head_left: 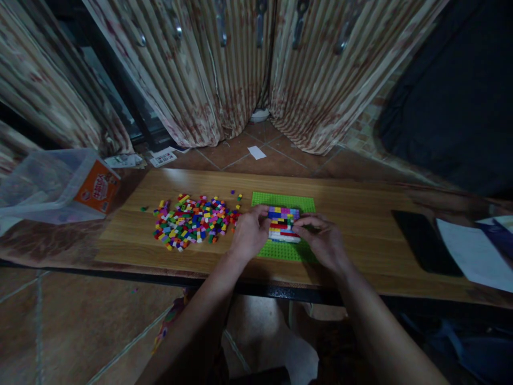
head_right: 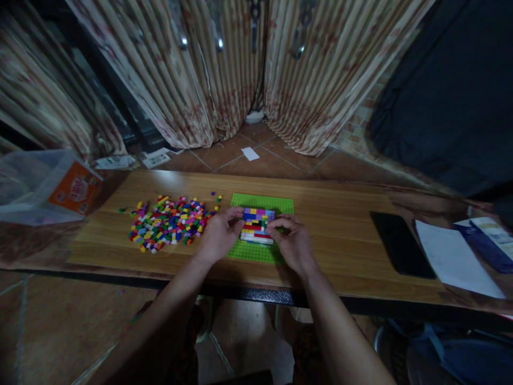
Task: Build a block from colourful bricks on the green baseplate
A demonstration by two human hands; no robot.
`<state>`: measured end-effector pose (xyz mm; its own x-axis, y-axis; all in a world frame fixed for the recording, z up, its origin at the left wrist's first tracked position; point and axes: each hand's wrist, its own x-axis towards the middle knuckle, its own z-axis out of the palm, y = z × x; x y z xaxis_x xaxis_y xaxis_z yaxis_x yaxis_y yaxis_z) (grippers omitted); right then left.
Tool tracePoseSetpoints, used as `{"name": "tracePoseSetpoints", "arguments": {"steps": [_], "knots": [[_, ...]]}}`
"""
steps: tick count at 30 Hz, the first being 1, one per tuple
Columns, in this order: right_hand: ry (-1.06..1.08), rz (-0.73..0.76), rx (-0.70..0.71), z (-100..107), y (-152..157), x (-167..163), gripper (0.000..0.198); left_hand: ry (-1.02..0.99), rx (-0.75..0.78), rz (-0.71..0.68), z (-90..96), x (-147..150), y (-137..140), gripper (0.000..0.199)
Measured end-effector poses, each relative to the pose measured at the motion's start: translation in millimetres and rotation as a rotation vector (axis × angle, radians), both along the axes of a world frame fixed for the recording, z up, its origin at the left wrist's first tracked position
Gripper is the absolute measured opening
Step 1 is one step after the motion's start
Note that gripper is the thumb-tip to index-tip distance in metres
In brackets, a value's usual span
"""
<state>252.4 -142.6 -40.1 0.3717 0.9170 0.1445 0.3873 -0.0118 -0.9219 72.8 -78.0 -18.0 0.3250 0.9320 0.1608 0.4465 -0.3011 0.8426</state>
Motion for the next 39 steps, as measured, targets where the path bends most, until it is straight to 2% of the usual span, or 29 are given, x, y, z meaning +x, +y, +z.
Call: {"name": "tracePoseSetpoints", "arguments": {"steps": [11,19,23,26,30,33,36,39], "knots": [[0.156,0.004,-0.071,-1.5,3.5,-1.2,0.028,0.038,0.026,0.003,0.8,0.4,-4.6,0.022],[0.076,0.020,-0.069,-5.5,0.7,0.9,0.031,0.072,0.098,0.001,-3.6,-6.7,-0.6,0.023],[0.104,0.020,-0.043,-3.7,0.0,1.9,0.028,0.229,0.172,0.148,-4.7,-29.4,23.4,0.027],[0.148,-0.038,-0.008,3.2,0.6,2.8,0.024,0.381,0.225,0.232,-8.0,-42.4,43.8,0.026],[0.222,-0.172,0.031,10.1,2.5,6.3,0.023,0.556,0.303,0.215,-13.1,-42.4,56.0,0.026],[0.246,-0.207,0.033,11.0,3.2,9.5,0.024,0.641,0.305,0.184,-14.8,-39.0,56.7,0.026],[0.245,-0.215,0.039,11.5,3.4,11.4,0.025,0.645,0.274,0.186,-14.7,-39.2,57.5,0.027],[0.239,-0.225,0.076,14.7,3.4,9.9,0.025,0.481,0.239,0.195,-12.4,-39.1,57.0,0.025]]}}
